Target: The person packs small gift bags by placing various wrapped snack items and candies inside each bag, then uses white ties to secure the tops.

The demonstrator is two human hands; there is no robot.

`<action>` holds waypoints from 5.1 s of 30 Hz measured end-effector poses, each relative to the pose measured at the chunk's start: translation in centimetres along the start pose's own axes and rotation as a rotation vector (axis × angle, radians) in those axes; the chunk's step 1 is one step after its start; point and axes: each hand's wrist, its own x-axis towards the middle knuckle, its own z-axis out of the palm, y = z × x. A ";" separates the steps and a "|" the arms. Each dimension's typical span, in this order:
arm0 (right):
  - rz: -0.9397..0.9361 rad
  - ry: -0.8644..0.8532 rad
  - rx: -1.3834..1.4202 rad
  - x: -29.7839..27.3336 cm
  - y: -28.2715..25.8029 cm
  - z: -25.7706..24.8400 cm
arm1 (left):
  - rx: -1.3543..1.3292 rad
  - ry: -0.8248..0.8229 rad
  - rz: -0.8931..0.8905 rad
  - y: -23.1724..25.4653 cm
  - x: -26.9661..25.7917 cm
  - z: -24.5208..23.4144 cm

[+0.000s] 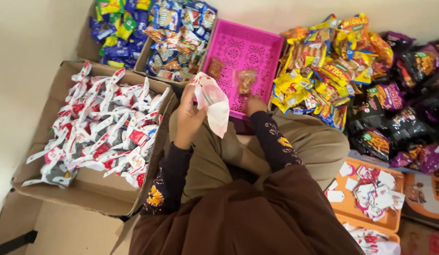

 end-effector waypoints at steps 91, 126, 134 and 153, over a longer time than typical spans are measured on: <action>0.047 0.428 1.770 -14.7 -4.1 -18.6 | 0.590 -0.100 -0.220 -19.2 9.8 -2.1; -0.114 0.460 1.702 -16.3 -4.1 -20.9 | 0.635 0.198 0.082 -7.7 10.5 1.3; 0.053 0.690 1.760 -17.3 -1.5 -22.0 | 0.805 0.024 -0.100 -28.2 4.8 1.5; 0.111 0.649 1.757 -17.5 0.2 -20.9 | 1.026 -0.134 -0.501 -34.8 4.8 2.3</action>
